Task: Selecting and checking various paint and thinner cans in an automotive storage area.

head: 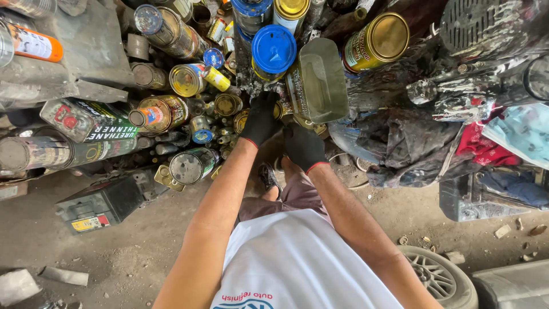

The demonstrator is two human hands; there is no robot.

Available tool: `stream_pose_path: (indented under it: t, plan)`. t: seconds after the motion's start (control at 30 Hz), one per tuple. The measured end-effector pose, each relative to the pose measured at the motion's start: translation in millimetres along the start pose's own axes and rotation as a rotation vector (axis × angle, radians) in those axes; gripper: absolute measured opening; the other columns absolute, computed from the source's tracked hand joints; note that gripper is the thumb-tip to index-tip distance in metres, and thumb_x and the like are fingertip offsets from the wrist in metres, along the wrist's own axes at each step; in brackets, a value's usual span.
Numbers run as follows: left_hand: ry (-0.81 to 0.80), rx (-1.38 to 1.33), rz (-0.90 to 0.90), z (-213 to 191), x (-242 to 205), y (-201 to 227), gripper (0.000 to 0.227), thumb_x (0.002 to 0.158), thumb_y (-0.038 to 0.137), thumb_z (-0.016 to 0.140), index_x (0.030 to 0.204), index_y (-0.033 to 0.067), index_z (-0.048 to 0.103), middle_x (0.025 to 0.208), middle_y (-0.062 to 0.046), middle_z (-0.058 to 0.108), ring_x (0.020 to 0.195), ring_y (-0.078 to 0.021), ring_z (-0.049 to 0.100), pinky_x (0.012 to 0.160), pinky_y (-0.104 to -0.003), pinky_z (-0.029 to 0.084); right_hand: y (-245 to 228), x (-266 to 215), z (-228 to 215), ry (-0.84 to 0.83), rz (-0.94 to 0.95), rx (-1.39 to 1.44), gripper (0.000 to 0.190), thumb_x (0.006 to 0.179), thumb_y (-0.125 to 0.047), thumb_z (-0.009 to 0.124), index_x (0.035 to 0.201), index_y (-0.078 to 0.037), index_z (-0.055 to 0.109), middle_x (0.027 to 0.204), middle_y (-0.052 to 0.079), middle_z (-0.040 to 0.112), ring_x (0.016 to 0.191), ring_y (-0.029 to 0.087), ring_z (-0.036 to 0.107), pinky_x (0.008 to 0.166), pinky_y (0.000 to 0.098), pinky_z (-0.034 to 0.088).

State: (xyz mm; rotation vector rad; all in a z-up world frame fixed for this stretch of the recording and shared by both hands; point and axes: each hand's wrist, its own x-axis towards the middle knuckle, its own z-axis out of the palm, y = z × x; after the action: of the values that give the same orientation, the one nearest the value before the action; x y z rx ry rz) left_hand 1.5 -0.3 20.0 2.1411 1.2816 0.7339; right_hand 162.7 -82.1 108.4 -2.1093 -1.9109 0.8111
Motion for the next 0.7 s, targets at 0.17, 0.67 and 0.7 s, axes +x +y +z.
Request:
stream_pose_path:
  t: [0.17,0.67,0.7]
  plan:
    - [0.001,-0.031,-0.026,-2.6,1.1,7.0,0.072,0.066,0.013,0.086,0.133,0.0047,0.058,0.131,-0.021,0.060,0.125,-0.0419,0.054,0.107,-0.048,0.044,29.1,-5.8,18.2,0.025,-0.088,0.035,0.030,0.101,-0.039,0.052,0.115,-0.020,0.071,0.090,0.020,0.074,0.081,0.044,0.070,0.069,0.0566,0.055]
    - [0.007,-0.032,-0.049,-0.9,0.5,3.9,0.077,0.058,0.005,0.083,0.131,0.0047,0.059,0.129,-0.021,0.060,0.123,-0.0437,0.055,0.106,-0.048,0.046,47.3,13.2,15.0,0.009,-0.309,-0.053,0.025,0.100,-0.033,0.053,0.104,-0.014,0.069,0.090,0.017,0.074,0.079,0.040,0.071,0.068,0.0530,0.056]
    - [-0.004,-0.027,-0.070,-3.9,1.0,6.7,0.077,0.059,0.005,0.083,0.132,0.0053,0.059,0.130,-0.020,0.060,0.124,-0.0432,0.055,0.107,-0.047,0.047,53.8,13.0,17.9,0.016,-0.374,-0.062,0.025,0.099,-0.031,0.054,0.107,-0.013,0.069,0.090,0.016,0.073,0.079,0.040,0.071,0.066,0.0526,0.056]
